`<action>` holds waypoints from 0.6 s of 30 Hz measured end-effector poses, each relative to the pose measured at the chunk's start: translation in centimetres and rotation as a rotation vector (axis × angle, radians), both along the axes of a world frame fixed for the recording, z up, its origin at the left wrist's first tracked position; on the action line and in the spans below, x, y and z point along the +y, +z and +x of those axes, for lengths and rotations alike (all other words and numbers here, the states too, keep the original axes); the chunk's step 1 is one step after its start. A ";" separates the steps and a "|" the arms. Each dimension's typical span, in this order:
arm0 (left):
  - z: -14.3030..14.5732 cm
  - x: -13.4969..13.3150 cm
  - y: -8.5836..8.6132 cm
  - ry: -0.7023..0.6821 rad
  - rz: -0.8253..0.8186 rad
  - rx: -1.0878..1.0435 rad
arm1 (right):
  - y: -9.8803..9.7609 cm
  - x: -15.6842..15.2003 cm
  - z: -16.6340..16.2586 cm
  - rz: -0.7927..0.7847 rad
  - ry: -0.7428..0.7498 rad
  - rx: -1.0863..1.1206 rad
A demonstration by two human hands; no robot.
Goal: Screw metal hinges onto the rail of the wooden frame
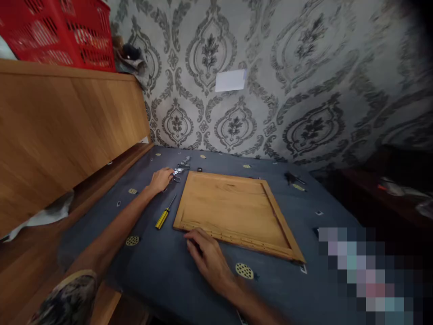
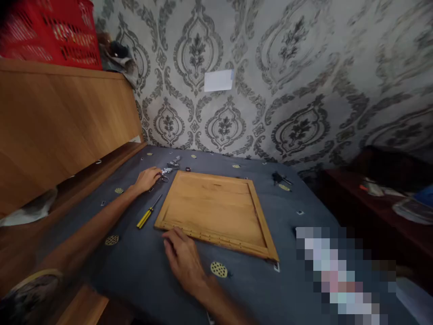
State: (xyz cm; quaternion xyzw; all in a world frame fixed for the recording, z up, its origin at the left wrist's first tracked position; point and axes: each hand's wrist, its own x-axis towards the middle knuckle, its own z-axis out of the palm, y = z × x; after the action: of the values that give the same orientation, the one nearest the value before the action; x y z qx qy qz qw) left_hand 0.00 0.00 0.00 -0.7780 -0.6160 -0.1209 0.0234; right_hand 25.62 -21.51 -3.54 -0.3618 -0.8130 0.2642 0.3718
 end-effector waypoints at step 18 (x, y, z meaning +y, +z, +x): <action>-1.7 -1.8 -0.9 -0.112 0.120 -0.103 | 0.2 0.2 -0.1 -0.021 0.014 0.010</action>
State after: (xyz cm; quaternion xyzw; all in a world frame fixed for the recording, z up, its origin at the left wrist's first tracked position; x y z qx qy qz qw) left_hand -1.65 -1.85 -0.89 -0.8012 -0.5636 -0.1986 0.0315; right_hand 25.51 -21.27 -3.38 -0.3586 -0.8107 0.2773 0.3704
